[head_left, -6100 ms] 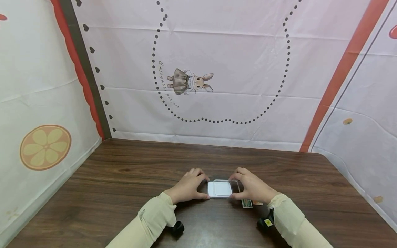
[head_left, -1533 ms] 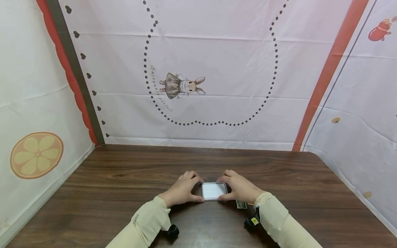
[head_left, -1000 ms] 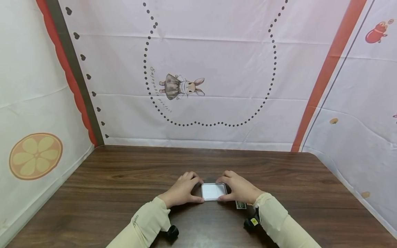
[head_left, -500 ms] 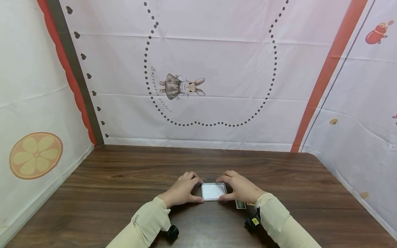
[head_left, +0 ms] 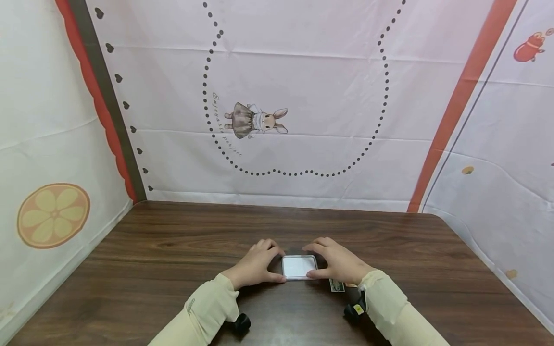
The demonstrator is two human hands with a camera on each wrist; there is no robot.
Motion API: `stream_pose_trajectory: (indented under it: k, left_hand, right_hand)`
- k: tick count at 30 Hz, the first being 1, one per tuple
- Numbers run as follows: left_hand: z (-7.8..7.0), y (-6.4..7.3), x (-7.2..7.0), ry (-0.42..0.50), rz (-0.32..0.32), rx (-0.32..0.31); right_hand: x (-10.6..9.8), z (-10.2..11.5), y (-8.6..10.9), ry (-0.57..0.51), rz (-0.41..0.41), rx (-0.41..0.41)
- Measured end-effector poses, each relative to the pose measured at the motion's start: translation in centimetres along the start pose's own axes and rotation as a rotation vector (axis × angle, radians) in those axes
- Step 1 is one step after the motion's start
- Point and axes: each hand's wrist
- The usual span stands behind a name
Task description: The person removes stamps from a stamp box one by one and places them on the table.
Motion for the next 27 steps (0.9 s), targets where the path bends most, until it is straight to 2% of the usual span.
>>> stream_pose_trajectory:
  k: [17, 27]
  left_hand:
    - [0.02, 0.14, -0.19, 0.009, 0.007, -0.009]
    - [-0.03, 0.02, -0.03, -0.003, 0.005, -0.005]
  right_hand:
    - [-0.35, -0.40, 0.63, 0.001, -0.039, 0.063]
    - [-0.16, -0.93, 1.00, 0.078, -0.142, 0.072]
Point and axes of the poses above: each hand's wrist, its own y-axis away from the middle knuckle, its own x-axis out of the palm, z = x × y, and after that the axes turned 9 degrees about -y, right-handed
